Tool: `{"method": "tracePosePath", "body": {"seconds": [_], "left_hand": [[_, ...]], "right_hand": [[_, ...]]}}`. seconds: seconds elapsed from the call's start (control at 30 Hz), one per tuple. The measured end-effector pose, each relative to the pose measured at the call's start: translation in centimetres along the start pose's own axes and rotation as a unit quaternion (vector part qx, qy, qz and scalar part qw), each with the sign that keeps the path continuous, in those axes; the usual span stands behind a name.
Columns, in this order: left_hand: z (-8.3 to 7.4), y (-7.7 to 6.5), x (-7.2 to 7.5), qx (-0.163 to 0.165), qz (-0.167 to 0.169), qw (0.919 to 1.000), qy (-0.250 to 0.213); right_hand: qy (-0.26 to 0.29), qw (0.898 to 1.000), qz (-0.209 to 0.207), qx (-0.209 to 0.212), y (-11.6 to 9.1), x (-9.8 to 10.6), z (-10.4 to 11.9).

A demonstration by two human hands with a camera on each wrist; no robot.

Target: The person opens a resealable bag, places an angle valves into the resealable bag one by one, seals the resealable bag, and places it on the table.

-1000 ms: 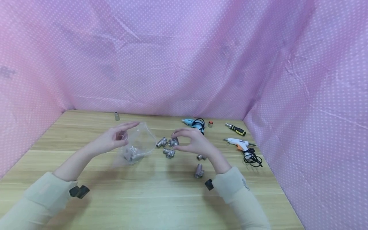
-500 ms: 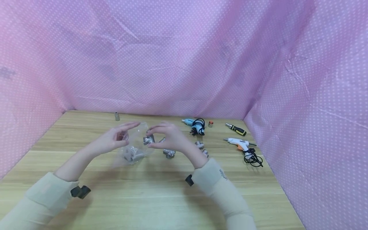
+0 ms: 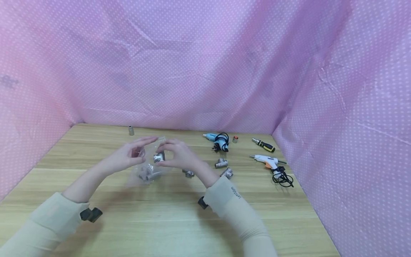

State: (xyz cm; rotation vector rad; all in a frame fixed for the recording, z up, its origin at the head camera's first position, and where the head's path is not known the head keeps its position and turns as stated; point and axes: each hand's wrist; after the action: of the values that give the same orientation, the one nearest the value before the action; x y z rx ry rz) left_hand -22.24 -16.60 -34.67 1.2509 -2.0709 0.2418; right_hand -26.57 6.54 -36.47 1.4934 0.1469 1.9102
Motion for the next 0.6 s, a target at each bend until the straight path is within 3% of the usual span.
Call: {"method": "tracePosePath", "body": {"seconds": [0.37,0.6], "left_hand": [[-0.1,0.0,0.0,0.005,-0.001,0.9995,-0.032],[0.0,-0.2,0.0,-0.003,-0.012,0.9999,0.003]], "right_hand": [[-0.006,1.000,-0.014,-0.005,-0.2,0.5,0.0],[0.023,1.000,-0.006,0.002,-1.6,2.4,0.1]]}}
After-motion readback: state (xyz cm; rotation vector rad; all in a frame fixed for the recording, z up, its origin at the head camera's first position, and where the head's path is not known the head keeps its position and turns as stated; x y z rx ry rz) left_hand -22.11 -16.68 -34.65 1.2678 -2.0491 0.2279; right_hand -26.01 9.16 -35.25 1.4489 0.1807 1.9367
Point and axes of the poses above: each hand's wrist, its own y-axis towards the middle knuckle, its own x-axis out of the back of the hand, z = x × y, and after that the axes turned 1 degree about x, right-handed
